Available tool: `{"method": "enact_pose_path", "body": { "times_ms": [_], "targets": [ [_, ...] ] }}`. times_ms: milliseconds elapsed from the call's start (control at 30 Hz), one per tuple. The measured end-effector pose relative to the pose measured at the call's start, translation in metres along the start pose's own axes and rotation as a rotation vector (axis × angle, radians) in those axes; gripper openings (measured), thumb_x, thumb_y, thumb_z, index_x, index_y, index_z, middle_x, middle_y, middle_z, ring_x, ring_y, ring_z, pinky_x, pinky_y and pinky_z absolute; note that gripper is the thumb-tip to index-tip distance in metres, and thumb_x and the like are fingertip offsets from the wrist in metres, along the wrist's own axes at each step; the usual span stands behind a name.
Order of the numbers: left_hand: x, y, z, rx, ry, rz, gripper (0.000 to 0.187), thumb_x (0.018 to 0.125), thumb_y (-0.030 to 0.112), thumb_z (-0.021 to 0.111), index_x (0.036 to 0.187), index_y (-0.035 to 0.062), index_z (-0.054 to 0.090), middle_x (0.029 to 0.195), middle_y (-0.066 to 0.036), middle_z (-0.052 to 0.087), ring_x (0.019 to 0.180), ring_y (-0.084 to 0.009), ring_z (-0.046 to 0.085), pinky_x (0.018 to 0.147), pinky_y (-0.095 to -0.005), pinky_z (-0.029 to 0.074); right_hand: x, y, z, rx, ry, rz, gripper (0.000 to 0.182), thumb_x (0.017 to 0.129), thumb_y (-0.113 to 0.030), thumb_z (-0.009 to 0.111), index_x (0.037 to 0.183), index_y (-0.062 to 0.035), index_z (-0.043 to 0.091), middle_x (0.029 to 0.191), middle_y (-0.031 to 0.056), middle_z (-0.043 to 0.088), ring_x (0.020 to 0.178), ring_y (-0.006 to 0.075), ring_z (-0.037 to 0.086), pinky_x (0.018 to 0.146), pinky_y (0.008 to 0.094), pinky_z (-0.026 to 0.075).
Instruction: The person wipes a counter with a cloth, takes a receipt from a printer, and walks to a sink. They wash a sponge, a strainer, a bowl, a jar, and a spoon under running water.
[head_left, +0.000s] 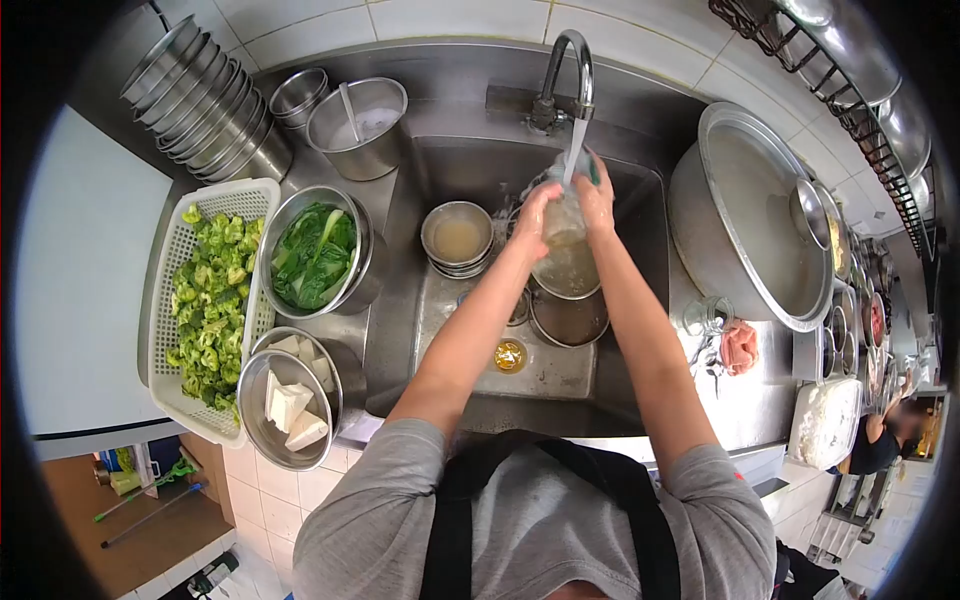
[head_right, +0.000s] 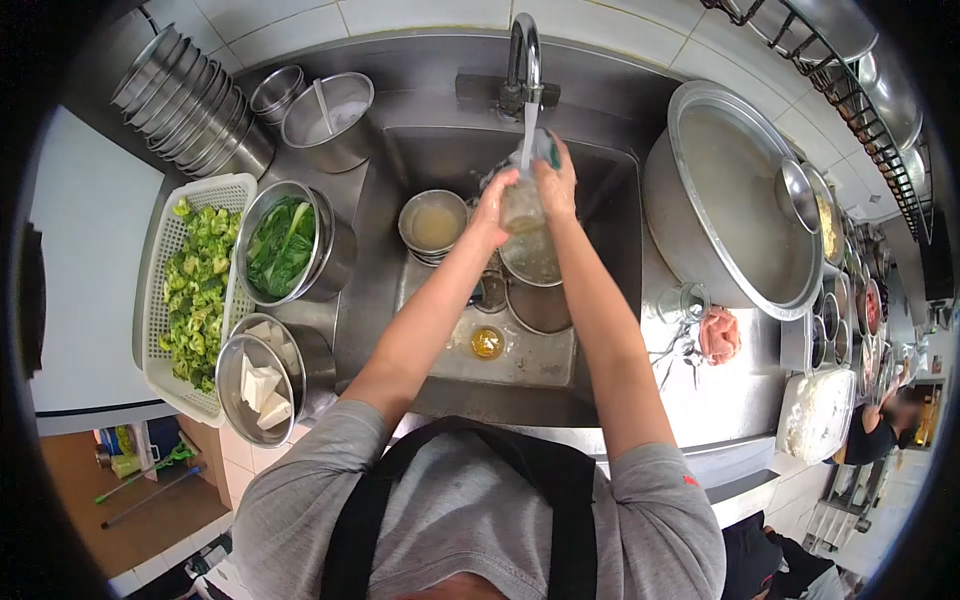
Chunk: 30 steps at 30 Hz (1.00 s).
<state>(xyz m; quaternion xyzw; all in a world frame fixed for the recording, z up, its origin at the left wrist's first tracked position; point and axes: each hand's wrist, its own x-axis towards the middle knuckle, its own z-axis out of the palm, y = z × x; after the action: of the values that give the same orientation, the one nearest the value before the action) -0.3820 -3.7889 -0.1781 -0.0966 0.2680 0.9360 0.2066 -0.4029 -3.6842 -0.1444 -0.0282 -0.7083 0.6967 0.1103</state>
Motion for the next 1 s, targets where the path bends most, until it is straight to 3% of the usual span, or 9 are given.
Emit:
{"method": "enact_pose_path", "body": {
  "times_ms": [133,200,300,500,667,733,767,867,1000],
  "targets": [
    [0.008,0.0,0.031,-0.078,0.394,0.432,0.041,0.07,0.027,0.068,0.098,0.0054,0.047,0.085,-0.007,0.054,0.08,-0.0222,0.056,0.071,-0.0362,0.047,-0.041,0.025,0.004,0.743,0.081,0.296,0.038,0.085,-0.02,0.047,0.121,-0.0082,0.045,0.12,0.009,0.049,0.107,0.0224,0.048,0.091,0.0354,0.038],
    [0.009,-0.009,0.037,0.381,0.389,0.673,0.046,0.067,0.023,0.071,0.1,0.005,0.045,0.087,-0.009,0.054,0.08,-0.022,0.055,0.073,-0.0356,0.045,-0.054,0.027,0.012,1.09,0.193,0.598,0.042,0.089,-0.035,0.044,0.123,-0.0093,0.042,0.123,0.0069,0.047,0.113,0.025,0.045,0.096,0.0396,0.034],
    [0.001,-0.011,0.032,0.849,0.321,0.884,0.053,0.061,0.02,0.075,0.101,0.0052,0.044,0.093,-0.011,0.052,0.086,-0.0243,0.053,0.077,-0.0359,0.043,-0.076,-0.006,0.008,0.878,0.33,0.814,0.043,0.092,-0.036,0.037,0.122,-0.0058,0.041,0.124,0.0096,0.046,0.116,0.0256,0.042,0.098,0.0405,0.033],
    [-0.028,0.0,0.04,1.185,0.035,1.137,0.06,0.056,0.019,0.078,0.102,0.0055,0.043,0.098,-0.013,0.05,0.095,-0.0277,0.05,0.083,-0.0366,0.039,-0.063,0.002,-0.022,0.955,0.08,0.701,0.045,0.093,-0.041,0.03,0.118,-0.005,0.044,0.115,0.0115,0.052,0.107,0.0255,0.049,0.093,0.0419,0.036],
    [0.016,0.005,0.011,0.768,0.34,0.824,0.058,0.059,0.023,0.078,0.101,0.0025,0.043,0.096,-0.011,0.05,0.086,-0.0223,0.051,0.076,-0.0326,0.042,-0.061,0.007,-0.033,0.541,-0.064,0.591,0.032,0.088,-0.02,0.041,0.112,0.001,0.044,0.106,0.0151,0.053,0.091,0.0272,0.056,0.068,0.0387,0.051],
    [0.026,0.006,-0.007,0.173,0.336,0.28,0.059,0.067,0.04,0.072,0.105,0.0035,0.047,0.096,-0.011,0.055,0.088,-0.0248,0.055,0.079,-0.0358,0.045,-0.074,-0.023,-0.033,0.517,0.127,0.444,0.034,0.083,-0.007,0.046,0.114,0.0045,0.042,0.105,0.0169,0.052,0.087,0.0271,0.057,0.058,0.0374,0.053],
    [0.027,0.01,-0.015,-0.139,0.276,-0.034,0.061,0.069,0.048,0.068,0.107,0.0045,0.049,0.096,-0.012,0.056,0.091,-0.0258,0.055,0.082,-0.0386,0.045,-0.066,-0.013,-0.049,0.593,0.036,0.366,0.044,0.078,-0.003,0.048,0.121,-0.0011,0.04,0.103,0.0142,0.052,0.088,0.0247,0.056,0.062,0.0374,0.053],
    [0.014,-0.002,-0.01,-0.332,0.081,-0.077,0.063,0.073,0.06,0.056,0.102,0.0052,0.051,0.101,-0.008,0.056,0.089,-0.024,0.056,0.076,-0.0397,0.047,-0.063,-0.028,-0.066,0.414,0.072,0.198,0.059,0.075,-0.006,0.056,0.13,-0.013,0.035,0.116,0.0129,0.047,0.102,0.0255,0.049,0.08,0.0366,0.045],
    [0.003,-0.001,0.002,-0.135,0.05,-0.19,0.059,0.074,0.058,0.056,0.11,0.0124,0.05,0.108,-0.006,0.056,0.097,-0.0224,0.054,0.082,-0.0403,0.046,-0.069,-0.04,-0.057,0.107,0.046,0.083,0.068,0.074,-0.022,0.066,0.133,-0.016,0.032,0.13,0.0137,0.037,0.117,0.0267,0.038,0.096,0.0356,0.031]
  ]
}}
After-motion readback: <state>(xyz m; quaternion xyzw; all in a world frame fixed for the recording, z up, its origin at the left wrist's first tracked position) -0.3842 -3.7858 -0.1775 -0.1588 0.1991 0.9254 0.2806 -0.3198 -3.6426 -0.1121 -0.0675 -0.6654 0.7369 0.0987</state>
